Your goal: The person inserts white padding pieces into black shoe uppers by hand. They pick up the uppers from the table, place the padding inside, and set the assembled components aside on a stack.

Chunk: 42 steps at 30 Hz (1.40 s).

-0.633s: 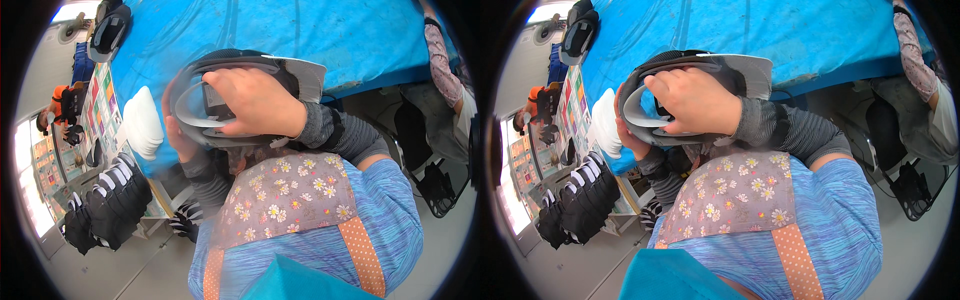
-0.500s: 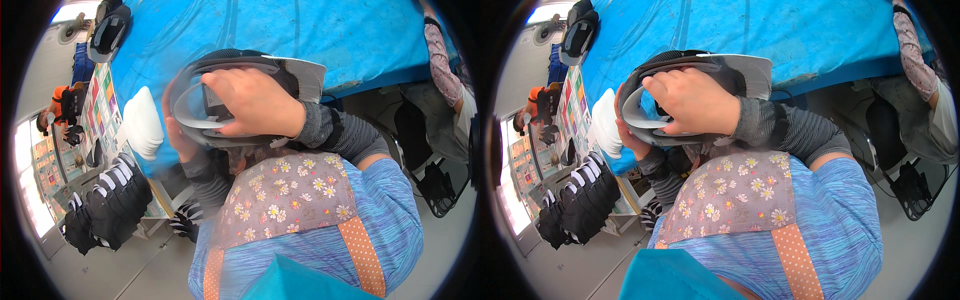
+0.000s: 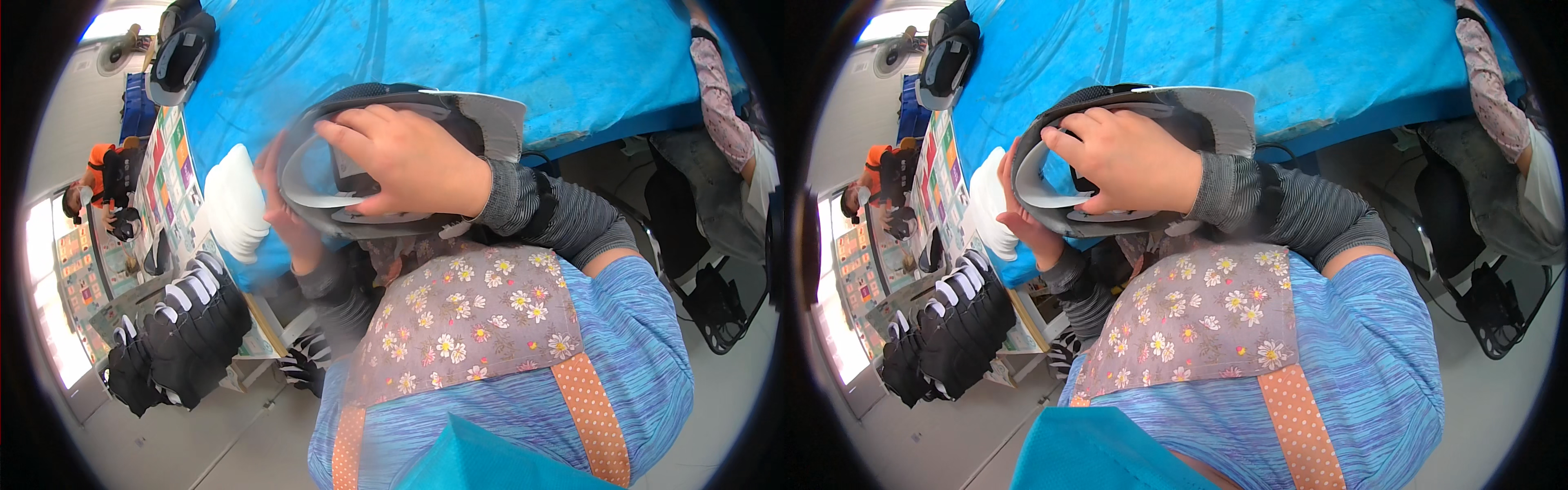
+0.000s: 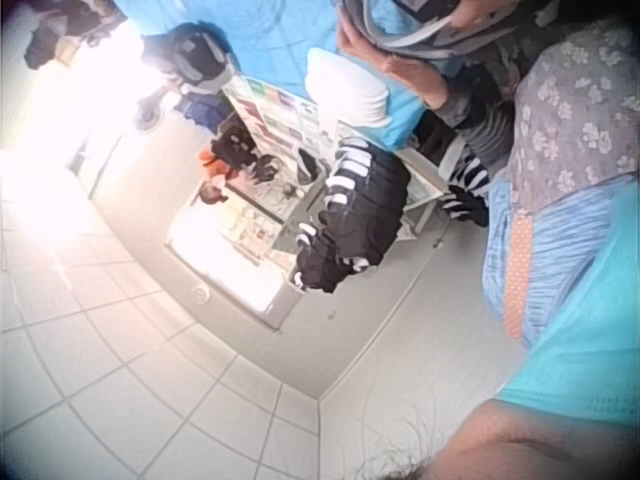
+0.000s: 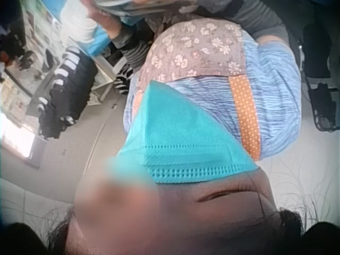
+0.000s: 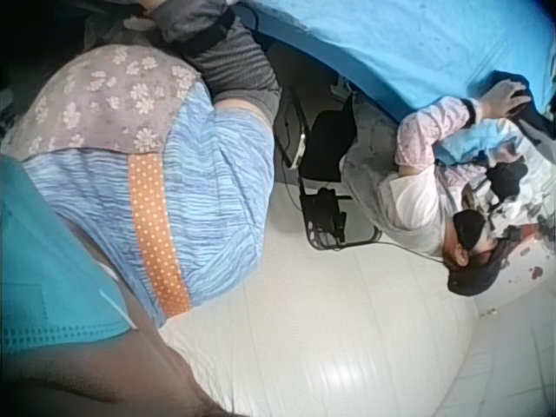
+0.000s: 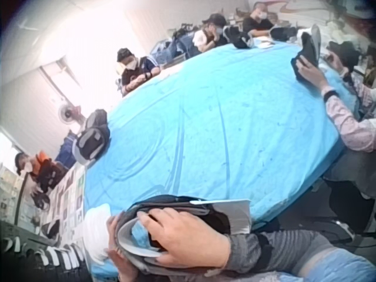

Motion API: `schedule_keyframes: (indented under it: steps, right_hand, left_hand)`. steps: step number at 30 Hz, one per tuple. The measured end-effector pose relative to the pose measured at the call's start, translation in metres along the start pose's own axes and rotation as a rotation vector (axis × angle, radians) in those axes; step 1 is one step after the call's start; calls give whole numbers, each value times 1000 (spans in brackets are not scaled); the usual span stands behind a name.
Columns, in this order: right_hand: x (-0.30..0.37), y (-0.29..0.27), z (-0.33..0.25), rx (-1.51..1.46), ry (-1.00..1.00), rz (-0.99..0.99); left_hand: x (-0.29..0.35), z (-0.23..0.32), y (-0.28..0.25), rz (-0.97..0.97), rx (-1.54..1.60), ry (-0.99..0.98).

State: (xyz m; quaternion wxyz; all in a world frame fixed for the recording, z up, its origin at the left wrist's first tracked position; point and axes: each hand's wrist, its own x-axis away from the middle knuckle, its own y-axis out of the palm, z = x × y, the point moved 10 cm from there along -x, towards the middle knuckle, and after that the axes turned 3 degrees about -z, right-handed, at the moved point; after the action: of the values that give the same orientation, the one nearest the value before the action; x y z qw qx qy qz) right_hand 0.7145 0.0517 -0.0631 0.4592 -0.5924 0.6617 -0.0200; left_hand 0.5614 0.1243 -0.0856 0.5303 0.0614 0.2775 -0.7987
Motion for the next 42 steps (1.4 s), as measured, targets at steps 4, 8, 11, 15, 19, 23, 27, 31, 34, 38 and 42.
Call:
schedule_keyframes:
  steps: [4, 8, 11, 15, 19, 23, 27, 31, 34, 38, 42]
  right_hand:
    - [0, 1, 1, 13, -7, 7]
    - [-2, 3, -3, 33, -30, 12]
    - [-2, 8, -2, -1, -28, -2]
    - [-2, 11, -2, -46, -33, 1]
    - [-4, 11, -4, -49, -60, -8]
    - [-4, 18, -3, -91, -24, -95]
    - [-4, 16, -5, -74, -41, -87]
    - [-5, 15, -5, -64, -60, -67]
    - [-6, 14, -6, -47, -71, -56]
    - [-8, 14, -6, -57, -72, -50]
    - [-10, 13, -6, -65, -71, -51]
  left_hand:
    - [-8, 36, -9, -100, -331, 32]
    - [-14, 62, -15, -29, -537, 14]
    - [-16, 70, -12, -24, -685, -32]
    - [-18, 73, -8, -4, -789, -71]
    - [-19, 72, -4, 2, -901, -129]
    - [-20, 67, -5, -1, -967, -190]
    - [-20, 65, -6, 0, -954, -184]
    - [-20, 59, -6, -10, -954, -202]
    - [-22, 65, 0, 1, -986, -120]
    - [-25, 69, 11, -63, -962, -38]
    - [-28, 61, 6, -41, -995, -114]
